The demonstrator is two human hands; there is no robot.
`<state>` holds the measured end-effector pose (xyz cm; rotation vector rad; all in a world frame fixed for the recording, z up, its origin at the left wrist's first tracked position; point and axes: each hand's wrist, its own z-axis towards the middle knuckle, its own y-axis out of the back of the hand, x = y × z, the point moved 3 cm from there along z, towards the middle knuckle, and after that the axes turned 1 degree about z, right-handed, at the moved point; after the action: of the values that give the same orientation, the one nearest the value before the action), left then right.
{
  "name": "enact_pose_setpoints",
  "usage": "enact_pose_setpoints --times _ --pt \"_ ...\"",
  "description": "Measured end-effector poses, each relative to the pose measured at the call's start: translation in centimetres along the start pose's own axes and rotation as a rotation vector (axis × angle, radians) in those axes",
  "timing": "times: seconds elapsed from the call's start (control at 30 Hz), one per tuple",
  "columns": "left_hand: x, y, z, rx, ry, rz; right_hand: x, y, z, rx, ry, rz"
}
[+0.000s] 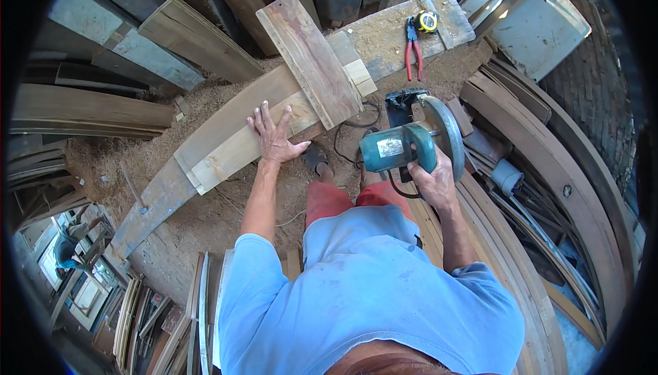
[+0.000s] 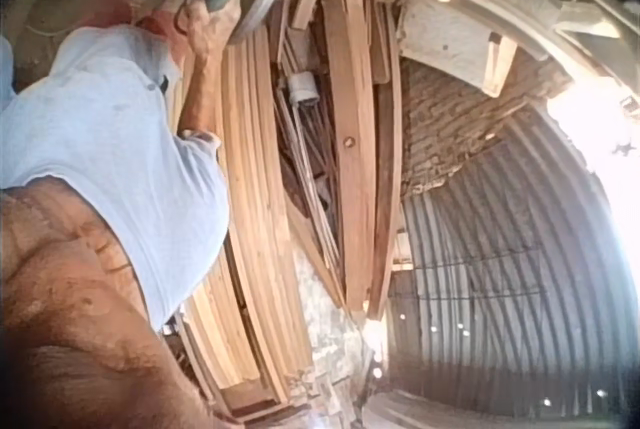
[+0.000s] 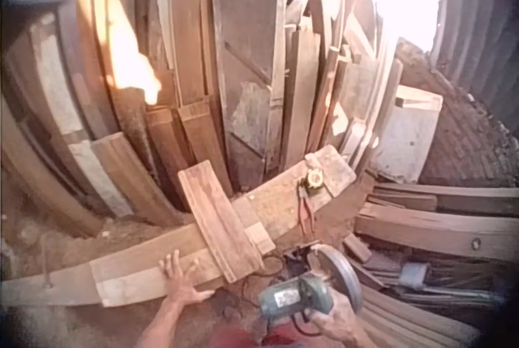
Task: The person uses a circular saw to cut a wooden plank, uses a chisel and hammer to carve a joint, measures the wood with a tape measure, and fits two wooden pieces together.
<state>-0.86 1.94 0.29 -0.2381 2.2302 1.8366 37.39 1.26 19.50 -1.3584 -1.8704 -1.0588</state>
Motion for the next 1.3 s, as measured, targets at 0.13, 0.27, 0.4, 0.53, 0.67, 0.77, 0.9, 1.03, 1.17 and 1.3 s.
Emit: enact_pose_setpoints --times 0.13,0.27,0.4,0.53,0.67,0.77,0.9,1.03,1.17,1.3 --pt "0.1 -0.2 -0.1 -0.032 -0.019 -0.007 -0.4 0.1 0.3 -0.001 -0.024 0.019" --pt "0.1 -0.2 -0.1 -0.028 -0.02 -0.004 -1.0 -0.2 0.7 0.018 -0.022 0.048" --pt "0.0 -0.2 0.0 -0.005 -0.003 -0.009 -1.1 -0.9 1.3 0.039 0.026 0.027" --pt "0.0 -0.2 -0.1 -0.01 -0.006 -0.01 -0.8 -1.7 1.9 0.078 0.016 0.01" --pt "0.0 -0.2 -0.1 -0.013 -0.009 -0.011 -0.7 -2.2 2.0 0.086 0.024 0.018" --pt "0.0 -0.2 -0.1 -0.013 -0.009 -0.006 -0.7 -2.4 2.0 0.08 0.021 0.036" --pt "0.0 -0.2 -0.1 -0.006 0.0 -0.003 -1.0 -2.1 1.4 0.075 0.004 0.054" --pt "0.0 -0.1 0.0 -0.01 -0.008 0.0 -0.8 -2.0 1.0 0.077 -0.037 0.049" --pt "-0.2 0.0 0.0 -0.017 -0.01 0.008 -1.4 -2.3 1.3 0.091 -0.034 0.065" --pt "-0.1 -0.1 0.0 -0.013 -0.004 0.015 -1.0 -2.8 1.3 0.102 -0.017 0.06"
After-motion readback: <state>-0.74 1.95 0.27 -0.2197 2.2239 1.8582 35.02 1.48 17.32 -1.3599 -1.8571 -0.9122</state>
